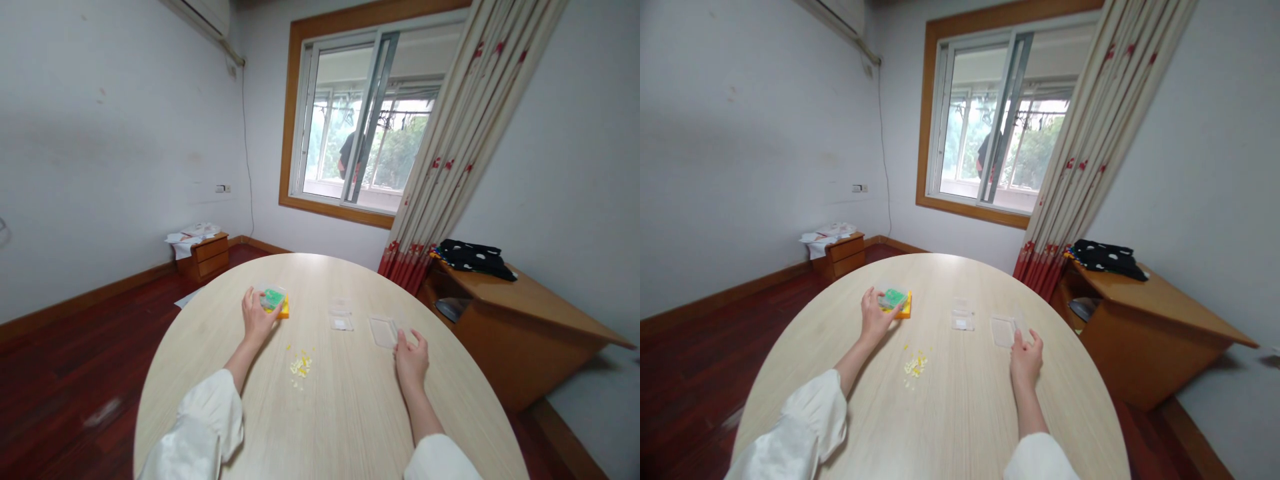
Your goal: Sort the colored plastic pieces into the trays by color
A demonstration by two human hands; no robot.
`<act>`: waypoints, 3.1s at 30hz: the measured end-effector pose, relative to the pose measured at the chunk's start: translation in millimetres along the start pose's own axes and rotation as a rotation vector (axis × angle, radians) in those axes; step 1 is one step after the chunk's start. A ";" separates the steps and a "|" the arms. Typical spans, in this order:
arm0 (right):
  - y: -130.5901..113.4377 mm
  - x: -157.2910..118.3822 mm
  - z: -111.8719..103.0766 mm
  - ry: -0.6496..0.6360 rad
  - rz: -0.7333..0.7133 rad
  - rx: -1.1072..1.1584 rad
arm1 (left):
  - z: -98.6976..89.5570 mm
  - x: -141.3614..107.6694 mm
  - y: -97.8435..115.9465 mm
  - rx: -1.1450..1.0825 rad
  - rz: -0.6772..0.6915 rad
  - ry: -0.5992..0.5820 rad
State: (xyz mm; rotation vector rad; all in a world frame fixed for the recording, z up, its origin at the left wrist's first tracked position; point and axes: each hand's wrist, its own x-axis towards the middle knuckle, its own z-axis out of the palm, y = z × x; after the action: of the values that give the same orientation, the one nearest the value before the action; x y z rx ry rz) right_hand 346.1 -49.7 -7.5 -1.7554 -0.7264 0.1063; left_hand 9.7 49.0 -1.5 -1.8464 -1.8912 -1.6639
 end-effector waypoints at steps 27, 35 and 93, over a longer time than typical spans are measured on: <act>-55.0 -124.1 41.8 -0.543 -0.599 0.261 | -38.9 -73.3 72.8 -0.598 0.518 -0.485; -62.7 -129.1 35.3 -0.596 -0.757 0.252 | -22.5 -74.8 72.9 -1.154 -0.265 -0.778; -42.6 -118.3 57.2 -0.581 -0.184 0.412 | -52.0 -48.0 55.5 -1.290 -0.321 -0.963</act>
State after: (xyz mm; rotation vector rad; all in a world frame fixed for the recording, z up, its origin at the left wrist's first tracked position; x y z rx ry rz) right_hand 208.9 -57.3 -22.2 -1.2546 -1.1854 0.6151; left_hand 32.3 -33.7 25.5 -3.4163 -1.2091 -2.8488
